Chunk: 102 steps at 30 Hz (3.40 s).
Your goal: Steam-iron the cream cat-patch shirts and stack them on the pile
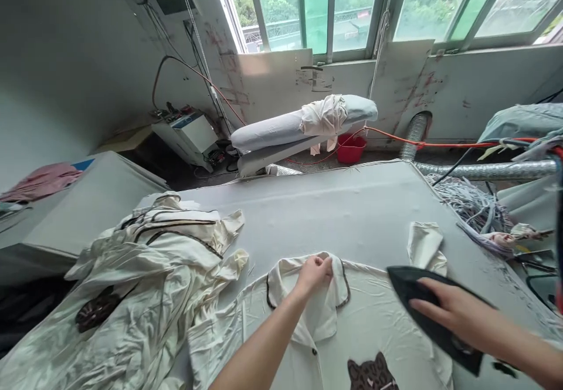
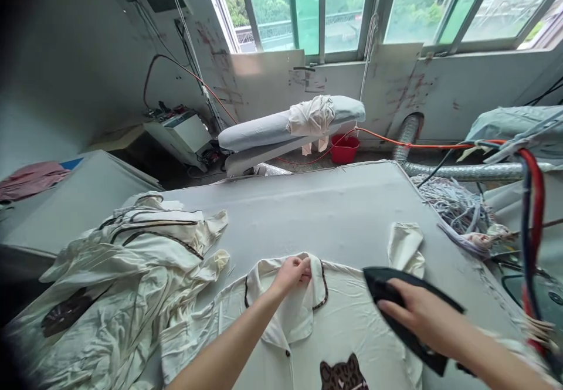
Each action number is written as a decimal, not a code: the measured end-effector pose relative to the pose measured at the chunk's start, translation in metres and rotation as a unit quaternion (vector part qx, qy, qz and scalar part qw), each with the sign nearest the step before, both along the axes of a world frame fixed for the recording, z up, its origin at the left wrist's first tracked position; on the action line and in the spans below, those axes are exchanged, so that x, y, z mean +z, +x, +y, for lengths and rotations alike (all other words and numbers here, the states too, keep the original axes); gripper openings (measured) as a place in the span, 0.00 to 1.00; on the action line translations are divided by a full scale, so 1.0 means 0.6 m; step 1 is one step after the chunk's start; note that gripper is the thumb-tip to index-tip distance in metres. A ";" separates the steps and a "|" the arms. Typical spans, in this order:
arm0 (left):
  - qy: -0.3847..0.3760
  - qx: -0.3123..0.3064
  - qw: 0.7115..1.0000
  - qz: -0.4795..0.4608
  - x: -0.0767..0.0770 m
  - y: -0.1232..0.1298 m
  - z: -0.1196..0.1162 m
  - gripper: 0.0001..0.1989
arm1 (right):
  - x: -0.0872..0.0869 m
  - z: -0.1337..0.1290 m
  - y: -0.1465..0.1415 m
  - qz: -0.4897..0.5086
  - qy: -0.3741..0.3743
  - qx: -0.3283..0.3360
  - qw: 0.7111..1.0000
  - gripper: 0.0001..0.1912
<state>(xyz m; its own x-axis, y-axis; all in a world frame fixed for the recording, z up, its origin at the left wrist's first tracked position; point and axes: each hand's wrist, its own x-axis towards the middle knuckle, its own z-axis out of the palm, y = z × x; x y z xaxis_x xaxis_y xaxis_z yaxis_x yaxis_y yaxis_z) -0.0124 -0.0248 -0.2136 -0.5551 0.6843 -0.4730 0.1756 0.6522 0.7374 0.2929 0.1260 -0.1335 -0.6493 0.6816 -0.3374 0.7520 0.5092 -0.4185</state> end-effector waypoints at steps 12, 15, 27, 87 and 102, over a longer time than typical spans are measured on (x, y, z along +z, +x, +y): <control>-0.044 -0.099 0.993 -0.044 -0.026 -0.049 0.078 0.09 | 0.008 0.004 -0.244 -0.102 -0.088 -0.044 0.990 0.30; -0.056 -0.148 0.985 -0.073 -0.018 -0.062 0.085 0.11 | 0.038 -0.071 -0.241 -0.075 -0.143 -0.025 0.987 0.26; -0.077 -0.276 0.958 -0.008 0.016 -0.083 0.127 0.06 | -0.041 -0.235 -0.270 -0.106 -0.117 -0.069 0.985 0.20; -0.018 -0.028 0.957 0.289 -0.023 -0.181 -0.107 0.08 | 0.001 -0.054 -0.423 -0.127 -0.155 0.011 0.980 0.24; 0.133 0.082 0.986 0.061 0.016 -0.151 -0.240 0.23 | -0.018 -0.410 -0.194 -0.238 -0.201 0.108 0.944 0.15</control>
<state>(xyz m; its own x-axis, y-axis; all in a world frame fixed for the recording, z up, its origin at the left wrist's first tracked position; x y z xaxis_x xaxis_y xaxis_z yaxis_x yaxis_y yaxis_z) -0.1033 -0.1688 -0.2042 -0.7104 0.6713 -0.2115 0.1827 0.4661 0.8657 0.1763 -0.1200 -0.1440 -0.4682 0.3059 -0.8290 0.8009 0.5433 -0.2518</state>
